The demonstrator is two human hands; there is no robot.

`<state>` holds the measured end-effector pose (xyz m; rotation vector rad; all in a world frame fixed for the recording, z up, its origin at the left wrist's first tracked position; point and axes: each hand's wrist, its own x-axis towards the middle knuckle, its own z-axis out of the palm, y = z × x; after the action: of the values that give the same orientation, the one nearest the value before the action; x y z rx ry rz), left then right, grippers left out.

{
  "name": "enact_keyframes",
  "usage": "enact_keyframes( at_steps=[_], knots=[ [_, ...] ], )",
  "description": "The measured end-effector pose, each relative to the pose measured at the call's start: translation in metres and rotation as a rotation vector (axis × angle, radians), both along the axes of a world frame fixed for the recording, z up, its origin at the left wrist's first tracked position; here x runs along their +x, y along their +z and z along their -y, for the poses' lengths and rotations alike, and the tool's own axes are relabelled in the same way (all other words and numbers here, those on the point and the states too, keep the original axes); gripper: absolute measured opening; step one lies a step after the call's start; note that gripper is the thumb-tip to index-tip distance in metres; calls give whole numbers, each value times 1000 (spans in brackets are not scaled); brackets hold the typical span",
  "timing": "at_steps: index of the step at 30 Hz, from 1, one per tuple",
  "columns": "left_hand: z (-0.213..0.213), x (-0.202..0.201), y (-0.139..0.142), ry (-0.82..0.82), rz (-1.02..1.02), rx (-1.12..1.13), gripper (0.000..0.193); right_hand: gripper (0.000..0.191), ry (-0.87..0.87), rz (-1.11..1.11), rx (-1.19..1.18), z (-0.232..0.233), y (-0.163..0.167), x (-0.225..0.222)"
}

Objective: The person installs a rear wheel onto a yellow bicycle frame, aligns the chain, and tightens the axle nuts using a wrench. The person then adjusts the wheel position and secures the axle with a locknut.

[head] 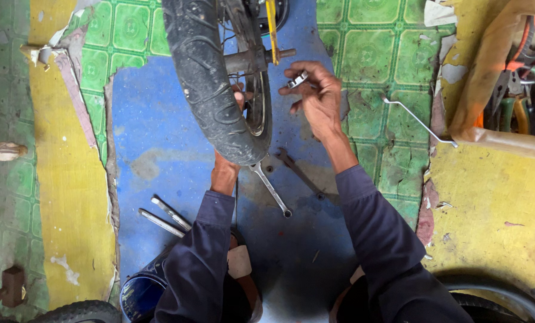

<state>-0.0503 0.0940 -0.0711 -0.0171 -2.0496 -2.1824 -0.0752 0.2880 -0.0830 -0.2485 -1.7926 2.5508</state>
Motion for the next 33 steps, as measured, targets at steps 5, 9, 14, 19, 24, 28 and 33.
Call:
enact_keyframes(
  at_steps=[5,9,14,19,24,28,33],
  knots=[
    [8,-1,-6,-57,15,113,19,47,188,160,-363,3,0,1],
    [14,-1,-11,-68,16,147,20,23,203,-2,-290,16,4,4],
    [20,5,-9,-35,-33,-370,8,8,98,-141,432,41,18,7],
    [23,-3,-4,-202,63,327,6,9,42,-340,484,41,29,0],
    [22,-2,1,-166,110,294,10,11,33,-447,500,35,32,-1],
    [19,0,5,-104,44,-4,4,12,17,-462,534,35,34,1],
    [17,-1,9,-47,-29,-272,5,12,25,-476,554,34,37,2]
  ],
)
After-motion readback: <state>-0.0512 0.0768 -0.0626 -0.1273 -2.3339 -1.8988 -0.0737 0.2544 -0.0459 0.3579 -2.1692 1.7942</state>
